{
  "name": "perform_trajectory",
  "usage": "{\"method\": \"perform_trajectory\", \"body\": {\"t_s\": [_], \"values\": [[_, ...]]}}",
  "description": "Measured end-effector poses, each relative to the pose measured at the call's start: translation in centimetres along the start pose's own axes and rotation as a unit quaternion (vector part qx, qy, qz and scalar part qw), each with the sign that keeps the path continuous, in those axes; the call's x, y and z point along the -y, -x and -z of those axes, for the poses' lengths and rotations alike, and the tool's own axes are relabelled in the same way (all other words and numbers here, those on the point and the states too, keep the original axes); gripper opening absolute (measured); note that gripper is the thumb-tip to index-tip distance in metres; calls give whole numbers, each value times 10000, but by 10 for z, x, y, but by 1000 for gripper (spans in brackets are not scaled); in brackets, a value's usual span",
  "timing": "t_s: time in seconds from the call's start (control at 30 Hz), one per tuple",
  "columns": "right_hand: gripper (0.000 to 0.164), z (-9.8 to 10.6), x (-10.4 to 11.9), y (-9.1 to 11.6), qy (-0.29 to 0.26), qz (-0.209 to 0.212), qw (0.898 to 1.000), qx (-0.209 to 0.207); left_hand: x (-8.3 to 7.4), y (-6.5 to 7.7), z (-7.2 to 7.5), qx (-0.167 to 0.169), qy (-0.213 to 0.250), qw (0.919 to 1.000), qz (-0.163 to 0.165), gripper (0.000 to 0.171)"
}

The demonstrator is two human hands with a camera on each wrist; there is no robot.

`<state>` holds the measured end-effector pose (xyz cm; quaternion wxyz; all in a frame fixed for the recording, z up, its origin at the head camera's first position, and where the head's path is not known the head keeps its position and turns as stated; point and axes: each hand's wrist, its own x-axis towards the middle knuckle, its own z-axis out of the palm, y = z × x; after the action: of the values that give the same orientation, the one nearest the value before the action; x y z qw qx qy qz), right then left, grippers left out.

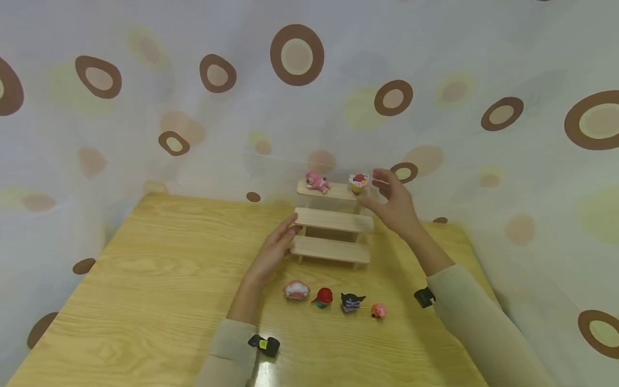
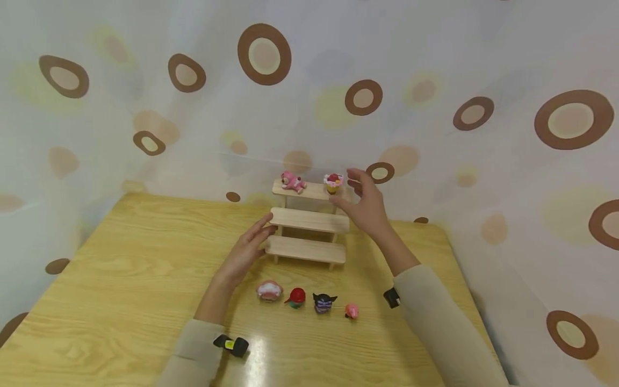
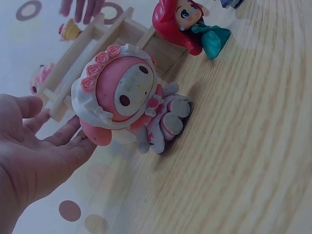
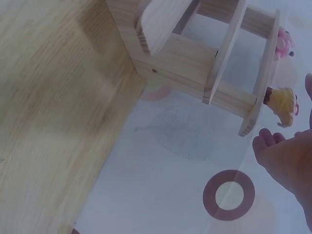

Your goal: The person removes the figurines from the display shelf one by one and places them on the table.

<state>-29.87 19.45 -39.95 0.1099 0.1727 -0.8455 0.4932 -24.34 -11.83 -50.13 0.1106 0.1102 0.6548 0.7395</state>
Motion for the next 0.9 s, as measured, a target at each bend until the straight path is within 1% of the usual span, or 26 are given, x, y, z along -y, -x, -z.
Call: {"method": "perform_trajectory", "body": {"t_s": [0.1,0.17,0.27,0.37,0.43,0.6,0.77,0.9], "values": [[69,-7,0,-10,-19,-11,10000,61,0,2,-2,9,-41,10000,-41,53],[65,-11,0,-13,61,2,10000,5,0,3,-2,26,-62,10000,-70,53],[57,-16,-2,-16,183,-5,9996,-206,0,4,-3,56,-55,9999,-89,52],[52,-17,-2,-18,160,-58,9988,-454,1,4,-3,64,-49,9999,-92,52],[51,-15,-2,-17,112,-119,9984,-546,1,4,-4,49,-48,9999,-84,52],[53,-7,-1,-8,117,-236,9980,-578,0,3,-4,20,-45,10000,-62,51],[53,5,0,7,61,-224,9989,-400,-1,4,-5,-8,-36,10000,-68,51],[53,15,4,25,34,-309,9993,-215,-2,4,-5,14,-13,10000,-86,50]]}}
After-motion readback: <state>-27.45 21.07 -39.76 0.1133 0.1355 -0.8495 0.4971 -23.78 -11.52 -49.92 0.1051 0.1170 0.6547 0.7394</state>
